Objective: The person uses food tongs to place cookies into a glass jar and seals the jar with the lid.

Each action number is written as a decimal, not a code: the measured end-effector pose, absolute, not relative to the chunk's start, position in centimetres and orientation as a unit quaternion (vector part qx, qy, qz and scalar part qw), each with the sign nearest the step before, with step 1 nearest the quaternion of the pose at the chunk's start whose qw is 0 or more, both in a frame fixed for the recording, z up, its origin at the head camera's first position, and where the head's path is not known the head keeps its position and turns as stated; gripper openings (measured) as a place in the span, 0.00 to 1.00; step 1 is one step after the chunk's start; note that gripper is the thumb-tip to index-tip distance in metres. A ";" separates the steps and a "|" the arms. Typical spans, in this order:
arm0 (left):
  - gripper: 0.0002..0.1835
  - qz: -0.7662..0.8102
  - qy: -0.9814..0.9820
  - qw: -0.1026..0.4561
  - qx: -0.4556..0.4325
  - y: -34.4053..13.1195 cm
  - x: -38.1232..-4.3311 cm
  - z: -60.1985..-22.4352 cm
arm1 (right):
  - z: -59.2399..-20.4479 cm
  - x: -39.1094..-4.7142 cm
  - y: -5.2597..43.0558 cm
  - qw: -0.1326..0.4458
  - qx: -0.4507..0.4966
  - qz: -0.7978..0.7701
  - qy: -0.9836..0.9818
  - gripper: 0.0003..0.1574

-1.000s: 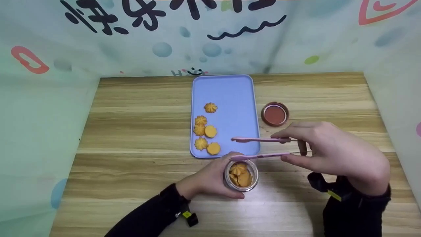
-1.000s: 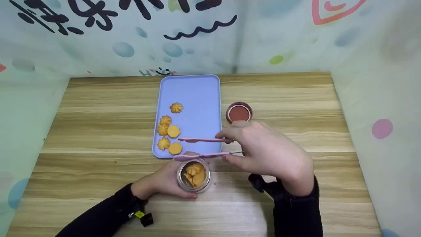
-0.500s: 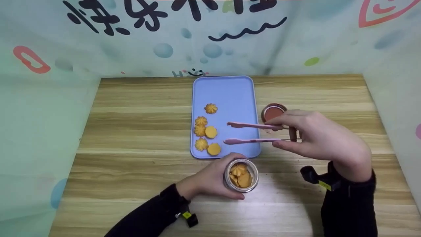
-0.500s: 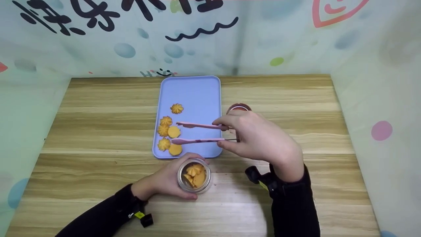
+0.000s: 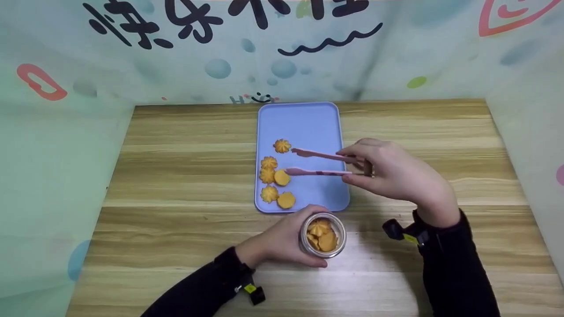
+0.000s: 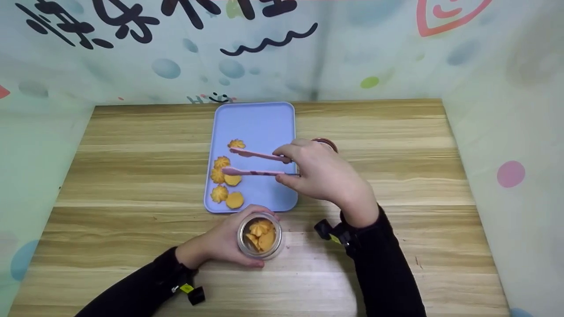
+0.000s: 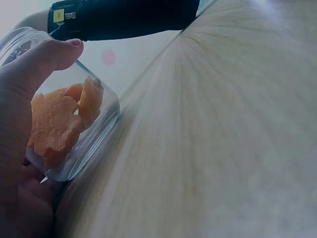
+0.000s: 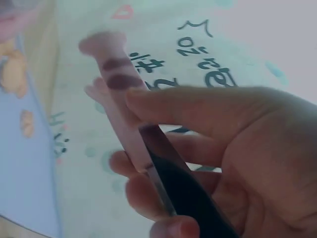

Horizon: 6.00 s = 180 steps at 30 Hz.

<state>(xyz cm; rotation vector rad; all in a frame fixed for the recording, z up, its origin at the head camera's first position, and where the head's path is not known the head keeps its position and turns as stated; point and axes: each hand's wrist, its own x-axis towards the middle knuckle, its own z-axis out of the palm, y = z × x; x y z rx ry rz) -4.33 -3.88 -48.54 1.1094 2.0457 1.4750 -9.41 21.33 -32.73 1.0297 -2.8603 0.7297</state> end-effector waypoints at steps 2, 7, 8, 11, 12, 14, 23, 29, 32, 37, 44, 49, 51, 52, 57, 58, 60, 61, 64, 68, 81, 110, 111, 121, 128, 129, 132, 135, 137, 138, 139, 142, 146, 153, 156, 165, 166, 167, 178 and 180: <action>0.55 0.523 0.731 0.190 0.396 -3.9 -4.3 -48.5 | -33.4 -9.8 20.9 0.018 0.315 0.229 -0.921 0.23; 0.55 0.518 0.737 0.190 0.390 -3.9 -4.1 -48.2 | -35.6 -11.0 19.3 0.041 0.281 0.229 -0.931 0.25; 0.55 0.518 0.738 0.191 0.388 -3.9 -4.1 -48.0 | -36.2 -11.3 19.0 0.043 0.273 0.230 -0.933 0.26; 0.54 0.517 0.740 0.193 0.385 -3.9 -3.9 -47.1 | -37.9 -12.3 18.0 0.047 0.242 0.236 -0.940 0.27; 0.53 0.518 0.739 0.192 0.385 -4.0 -3.8 -46.6 | -38.5 -12.6 17.7 0.048 0.231 0.239 -0.942 0.28; 0.53 0.519 0.739 0.192 0.385 -4.1 -3.7 -45.8 | -39.6 -13.1 17.2 0.048 0.209 0.248 -0.945 0.29; 0.53 0.525 0.732 0.199 0.387 -4.1 -3.7 -45.2 | -42.4 -14.1 16.6 0.027 0.178 0.260 -0.949 0.28; 0.55 0.519 0.736 0.187 0.393 -3.8 -4.1 -47.5 | -42.8 -14.2 16.6 0.030 0.181 0.259 -0.948 0.28; 0.55 0.518 0.735 0.183 0.397 -3.9 -4.2 -48.2 | -43.0 -14.2 16.6 0.029 0.182 0.258 -0.948 0.29; 0.55 0.516 0.737 0.183 0.396 -3.9 -4.2 -48.0 | -43.3 -14.4 16.6 0.023 0.182 0.250 -0.951 0.28; 0.55 0.509 0.742 0.180 0.398 -3.9 -4.2 -48.5 | -43.3 -14.3 16.7 0.023 0.192 0.245 -0.950 0.26; 0.55 0.512 0.739 0.180 0.398 -3.8 -4.2 -48.5 | -43.1 -14.2 16.8 0.020 0.191 0.239 -0.952 0.25; 0.55 0.512 0.739 0.181 0.398 -3.8 -4.3 -48.5 | -43.0 -14.2 16.9 0.017 0.189 0.238 -0.953 0.24; 0.55 0.512 0.739 0.182 0.398 -3.8 -4.3 -48.6 | -42.9 -14.2 16.9 0.016 0.188 0.238 -0.953 0.24; 0.55 0.512 0.740 0.183 0.395 -3.8 -4.2 -48.5 | -42.3 -14.2 17.2 0.009 0.182 0.240 -0.953 0.23; 0.55 0.513 0.740 0.183 0.395 -3.8 -4.2 -48.5 | -42.2 -14.2 17.3 0.009 0.182 0.240 -0.954 0.23; 0.55 0.515 0.739 0.183 0.395 -3.8 -4.2 -48.5 | -42.1 -14.2 17.4 0.010 0.181 0.240 -0.954 0.22; 0.55 0.515 0.739 0.182 0.395 -3.8 -4.2 -48.5 | -42.1 -14.2 17.5 0.011 0.181 0.240 -0.954 0.22; 0.54 0.514 0.740 0.180 0.395 -3.8 -4.2 -48.4 | -42.0 -14.2 17.7 0.014 0.183 0.239 -0.953 0.21; 0.54 0.511 0.742 0.176 0.397 -3.8 -4.2 -48.4 | -41.7 -14.2 17.8 0.014 0.183 0.238 -0.954 0.21; 0.54 0.510 0.742 0.180 0.397 -3.8 -4.2 -48.4 | -40.1 -14.1 18.5 0.023 0.175 0.226 -0.958 0.22; 0.54 0.522 0.732 0.194 0.392 -3.8 -4.3 -48.5 | -38.6 -12.8 19.1 -0.013 0.181 0.159 -0.970 0.25; 0.54 0.523 0.731 0.195 0.392 -3.8 -4.3 -48.5 | -38.7 -12.8 19.1 -0.019 0.180 0.156 -0.971 0.25; 0.54 0.519 0.736 0.193 0.389 -3.8 -4.2 -48.5 | -38.9 -12.9 19.0 -0.029 0.188 0.160 -0.969 0.20; 0.54 0.512 0.741 0.180 0.396 -3.8 -4.2 -48.5 | -38.9 -13.0 19.4 0.002 0.205 0.168 -0.964 0.17; 0.54 0.513 0.740 0.182 0.395 -3.8 -4.1 -48.3 | -38.9 -13.0 19.5 0.002 0.203 0.171 -0.964 0.17; 0.53 0.520 0.735 0.190 0.391 -3.8 -3.9 -47.3 | -38.6 -13.0 19.7 -0.013 0.188 0.185 -0.965 0.17; 0.52 0.529 0.730 0.195 0.387 -3.9 -3.7 -46.2 | -38.0 -12.9 20.0 -0.037 0.170 0.199 -0.964 0.18; 0.52 0.531 0.728 0.196 0.387 -4.0 -3.7 -45.6 | -37.5 -12.9 20.3 -0.044 0.165 0.205 -0.964 0.18; 0.52 0.531 0.728 0.195 0.388 -4.1 -3.7 -45.4 | -37.3 -12.8 20.4 -0.045 0.165 0.205 -0.964 0.19; 0.52 0.530 0.728 0.195 0.389 -4.1 -3.7 -45.3 | -37.0 -12.8 20.6 -0.045 0.165 0.207 -0.963 0.18; 0.52 0.529 0.728 0.195 0.390 -4.1 -3.7 -45.2 | -36.2 -12.6 21.0 -0.040 0.163 0.212 -0.963 0.18; 0.52 0.528 0.730 0.190 0.390 -4.1 -3.6 -45.4 | -35.5 -12.3 21.4 -0.040 0.157 0.206 -0.965 0.18; 0.53 0.519 0.740 0.181 0.388 -3.8 -3.9 -47.4 | -35.3 -12.0 21.6 -0.029 0.175 0.204 -0.963 0.17; 0.54 0.510 0.745 0.175 0.392 -3.8 -4.1 -48.3 | -34.8 -11.6 21.7 -0.025 0.183 0.217 -0.959 0.16; 0.54 0.517 0.739 0.184 0.391 -3.7 -4.2 -48.6 | -30.7 -8.6 23.6 -0.007 0.271 0.267 -0.925 0.17; 0.54 0.517 0.739 0.183 0.391 -3.7 -4.2 -48.6 | -30.1 -8.2 23.9 -0.011 0.287 0.269 -0.919 0.17; 0.54 0.517 0.739 0.183 0.391 -3.7 -4.2 -48.6 | -29.6 -7.8 24.2 -0.017 0.299 0.273 -0.914 0.18; 0.51 0.517 0.743 0.212 0.369 -4.2 -3.6 -45.2 | -27.3 -5.2 26.1 -0.071 0.445 0.278 -0.848 0.25; 0.50 0.506 0.748 0.207 0.376 -4.2 -3.6 -45.0 | -27.3 -5.1 26.1 -0.088 0.455 0.275 -0.842 0.24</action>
